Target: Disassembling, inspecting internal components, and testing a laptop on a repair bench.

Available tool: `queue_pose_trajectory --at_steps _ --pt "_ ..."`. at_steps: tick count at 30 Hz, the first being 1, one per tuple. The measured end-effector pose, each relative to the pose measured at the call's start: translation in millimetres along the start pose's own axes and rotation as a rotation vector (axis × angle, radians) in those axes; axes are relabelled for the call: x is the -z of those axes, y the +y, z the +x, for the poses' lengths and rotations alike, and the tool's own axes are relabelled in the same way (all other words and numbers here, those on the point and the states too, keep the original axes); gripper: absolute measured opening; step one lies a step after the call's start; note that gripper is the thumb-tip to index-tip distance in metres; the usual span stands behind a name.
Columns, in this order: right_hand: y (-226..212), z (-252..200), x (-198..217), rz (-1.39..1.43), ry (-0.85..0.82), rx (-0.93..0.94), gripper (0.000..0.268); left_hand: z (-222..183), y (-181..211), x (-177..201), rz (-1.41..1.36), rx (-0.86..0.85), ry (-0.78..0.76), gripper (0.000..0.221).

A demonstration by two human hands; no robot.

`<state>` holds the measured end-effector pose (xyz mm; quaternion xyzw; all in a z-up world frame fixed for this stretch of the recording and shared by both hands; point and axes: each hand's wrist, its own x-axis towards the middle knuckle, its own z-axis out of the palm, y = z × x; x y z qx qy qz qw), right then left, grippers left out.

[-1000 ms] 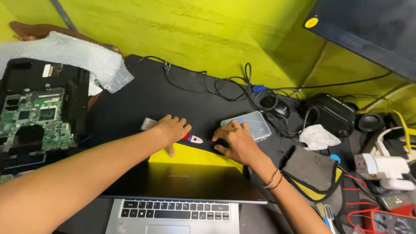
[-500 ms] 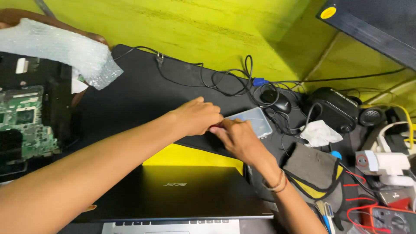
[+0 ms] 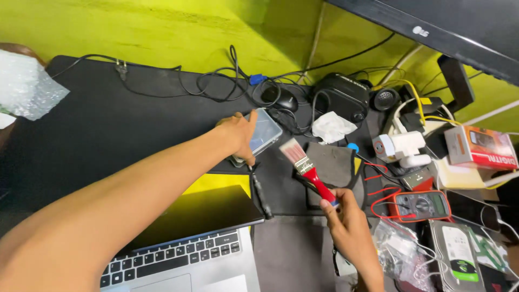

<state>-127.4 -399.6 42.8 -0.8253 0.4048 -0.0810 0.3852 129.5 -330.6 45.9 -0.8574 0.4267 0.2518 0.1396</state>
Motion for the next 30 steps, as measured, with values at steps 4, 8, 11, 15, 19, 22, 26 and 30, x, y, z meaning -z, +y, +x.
queue_pose_trajectory --at_steps 4,8,11,15,19,22,26,30 --pt "18.7 -17.3 -1.3 0.171 0.113 -0.026 0.02 -7.9 31.5 8.9 -0.125 0.05 0.06 0.111" --pt "23.2 -15.5 1.8 0.267 0.259 -0.092 0.025 -0.6 66.6 14.4 -0.296 0.104 0.077 0.11" --pt "24.5 -9.7 3.8 0.169 0.274 -0.084 0.027 5.1 92.8 9.9 -0.268 0.135 -0.006 0.11" --pt "41.8 8.4 -5.1 0.087 0.286 0.2 0.031 15.7 117.0 -3.2 -0.199 0.274 -0.168 0.12" --pt "52.9 20.9 -12.0 -0.121 0.258 0.415 0.037 -16.7 103.8 18.3 -0.268 0.228 -0.233 0.113" --pt "42.5 25.3 -14.5 -0.304 0.258 0.303 0.039 -34.6 90.1 23.0 -0.083 0.108 -0.191 0.093" --pt "18.2 46.2 -13.3 -0.322 0.213 0.356 0.029 -58.6 71.8 16.1 -0.109 -0.14 0.02 0.084" --pt "-15.3 36.8 -12.7 -0.081 0.16 0.538 0.026 -152.9 63.0 35.2 -0.267 -0.243 0.208 0.066"
